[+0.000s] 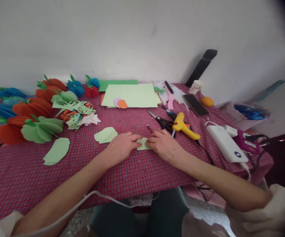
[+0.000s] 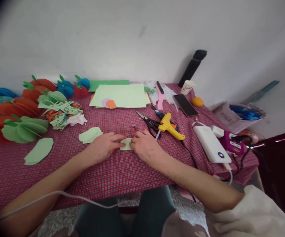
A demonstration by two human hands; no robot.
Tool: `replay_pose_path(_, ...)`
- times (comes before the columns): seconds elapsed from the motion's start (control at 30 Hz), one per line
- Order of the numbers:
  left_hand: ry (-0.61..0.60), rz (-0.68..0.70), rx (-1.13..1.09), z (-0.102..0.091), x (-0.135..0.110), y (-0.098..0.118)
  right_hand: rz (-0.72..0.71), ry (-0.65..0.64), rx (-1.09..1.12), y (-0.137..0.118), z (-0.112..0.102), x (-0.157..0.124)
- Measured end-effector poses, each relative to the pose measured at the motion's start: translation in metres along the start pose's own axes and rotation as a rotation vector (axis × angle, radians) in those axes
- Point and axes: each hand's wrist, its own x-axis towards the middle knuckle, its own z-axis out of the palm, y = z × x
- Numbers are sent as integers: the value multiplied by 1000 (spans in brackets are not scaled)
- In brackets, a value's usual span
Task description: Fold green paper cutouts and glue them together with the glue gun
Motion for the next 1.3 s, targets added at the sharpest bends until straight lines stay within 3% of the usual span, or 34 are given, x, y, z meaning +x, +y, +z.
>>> replay_pose_path(0.27, -35, 144, 314, 0, -7, 11, -8, 8, -89, -14, 4, -9)
replay_pose_path(0.63, -42, 181, 400, -10, -14, 22, 26, 105, -101, -25, 15, -29)
replay_pose_path(0.83, -59, 184, 395, -13, -20, 22, 40, 89, -44, -20, 19, -36)
replay_pose_path(1.1, -101, 165, 375, -15, -20, 20, 56, 42, 156, 1, -1, -18)
replay_pose_path(1.3, -109, 139, 367, -16, -21, 22, 24, 15, 218, -3, 3, 1)
